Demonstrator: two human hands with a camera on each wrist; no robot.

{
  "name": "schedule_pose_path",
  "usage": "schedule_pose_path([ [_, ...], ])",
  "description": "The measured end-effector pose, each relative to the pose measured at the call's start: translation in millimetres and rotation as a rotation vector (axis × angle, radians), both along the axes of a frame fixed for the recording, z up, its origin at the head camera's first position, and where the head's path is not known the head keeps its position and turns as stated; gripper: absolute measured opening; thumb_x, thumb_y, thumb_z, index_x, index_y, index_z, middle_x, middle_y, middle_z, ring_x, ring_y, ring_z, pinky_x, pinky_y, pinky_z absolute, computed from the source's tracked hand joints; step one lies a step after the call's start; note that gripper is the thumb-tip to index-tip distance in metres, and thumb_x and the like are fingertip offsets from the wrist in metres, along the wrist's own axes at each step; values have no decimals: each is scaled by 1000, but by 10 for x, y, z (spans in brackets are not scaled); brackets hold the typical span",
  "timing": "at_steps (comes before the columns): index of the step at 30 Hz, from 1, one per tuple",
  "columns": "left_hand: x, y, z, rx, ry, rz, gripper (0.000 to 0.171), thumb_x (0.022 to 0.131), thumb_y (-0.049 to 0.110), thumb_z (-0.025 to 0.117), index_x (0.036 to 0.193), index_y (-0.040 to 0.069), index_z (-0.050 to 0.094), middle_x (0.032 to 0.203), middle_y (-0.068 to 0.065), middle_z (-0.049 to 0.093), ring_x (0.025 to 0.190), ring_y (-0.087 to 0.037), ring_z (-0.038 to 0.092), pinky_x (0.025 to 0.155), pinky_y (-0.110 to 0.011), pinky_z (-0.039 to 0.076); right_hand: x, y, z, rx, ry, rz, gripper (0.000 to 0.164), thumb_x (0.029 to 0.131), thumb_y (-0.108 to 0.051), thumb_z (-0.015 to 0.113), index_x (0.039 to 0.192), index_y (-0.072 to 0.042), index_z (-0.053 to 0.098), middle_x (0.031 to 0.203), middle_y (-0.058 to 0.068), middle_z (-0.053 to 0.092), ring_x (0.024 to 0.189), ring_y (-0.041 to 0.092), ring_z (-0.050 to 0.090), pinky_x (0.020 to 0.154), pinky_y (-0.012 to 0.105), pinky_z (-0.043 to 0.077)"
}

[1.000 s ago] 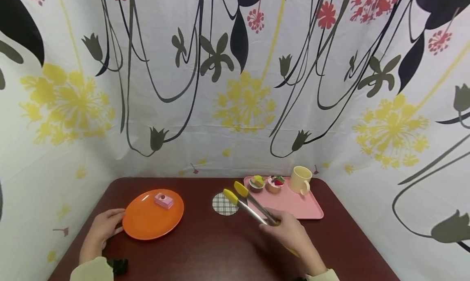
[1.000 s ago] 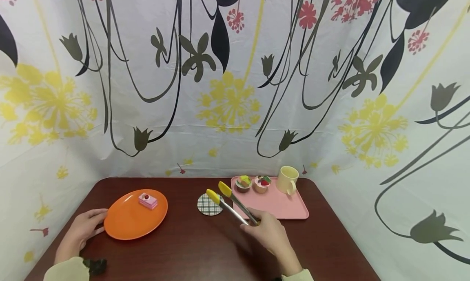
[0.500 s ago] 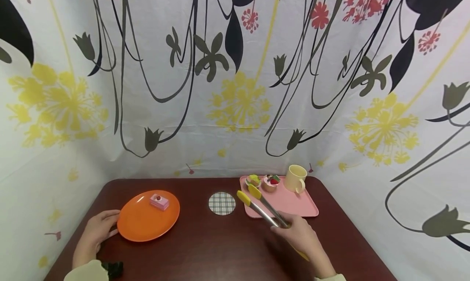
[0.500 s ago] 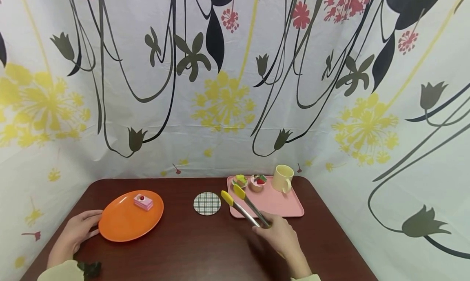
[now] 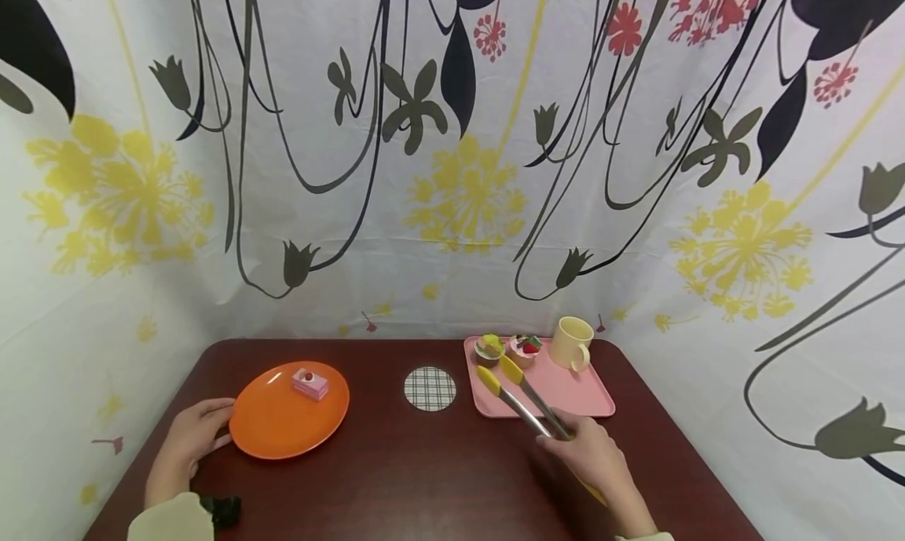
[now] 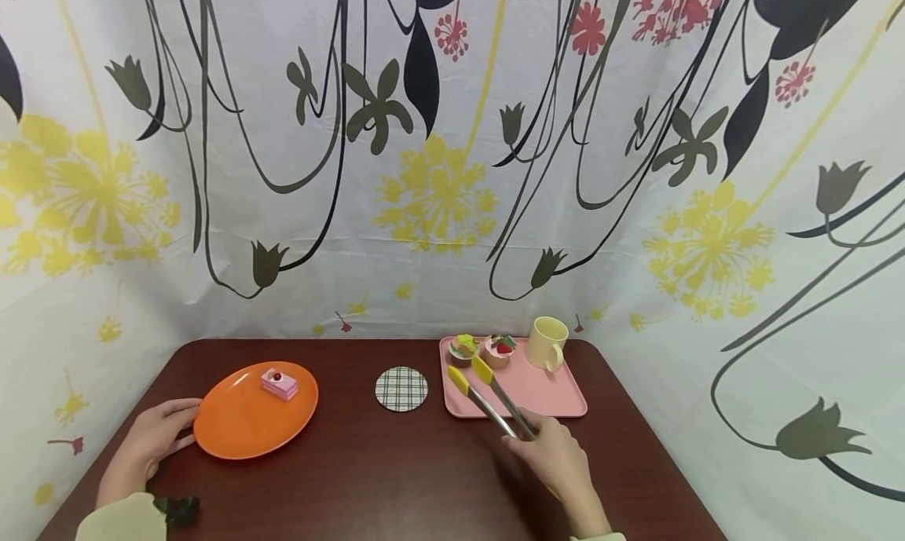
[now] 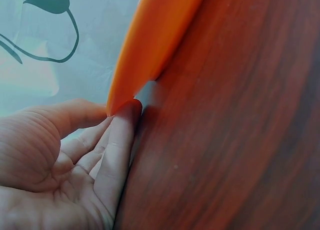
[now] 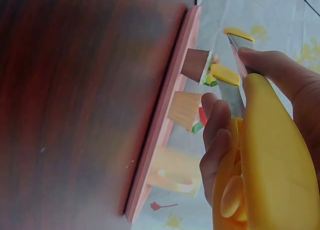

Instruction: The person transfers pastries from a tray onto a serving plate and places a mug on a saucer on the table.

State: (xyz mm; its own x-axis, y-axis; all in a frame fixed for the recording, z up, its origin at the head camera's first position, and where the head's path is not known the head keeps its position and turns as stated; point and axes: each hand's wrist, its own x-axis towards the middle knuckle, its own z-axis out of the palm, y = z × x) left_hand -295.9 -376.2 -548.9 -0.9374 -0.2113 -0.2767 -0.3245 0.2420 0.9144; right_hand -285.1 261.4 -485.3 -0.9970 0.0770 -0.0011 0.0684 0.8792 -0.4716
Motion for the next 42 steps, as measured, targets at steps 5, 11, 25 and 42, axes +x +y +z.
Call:
schedule_pose_path([
  [5,11,1,-15,-12,3,-10,67,115,38,49,161,-9,35,163,-37,38,146,-49,50,92,-35,67,-15,22,-29,11,-3,-21,53,87,-53,86,133,-30,74,96,-9,72,85,18,64,66,44,49],
  [11,-5,-24,-27,6,-10,-26,69,115,41,50,161,-9,36,163,-37,38,143,-47,52,91,-35,67,-84,20,-53,-12,-16,-39,43,88,-50,85,123,-27,74,91,-7,68,81,20,58,63,39,42],
  [25,52,-45,-8,-36,45,-45,72,114,44,48,160,-9,37,162,-36,39,142,-47,53,92,-32,67,-253,-25,-157,-8,-11,-38,39,88,-49,86,118,-26,74,86,-5,66,78,20,57,62,38,37],
  [42,43,-29,-3,-26,35,-22,66,114,40,50,160,-7,40,162,-35,40,130,-32,65,91,-30,66,-425,-64,-189,-8,-11,-6,37,90,-50,84,110,-22,73,79,-3,60,74,19,55,62,38,34],
])
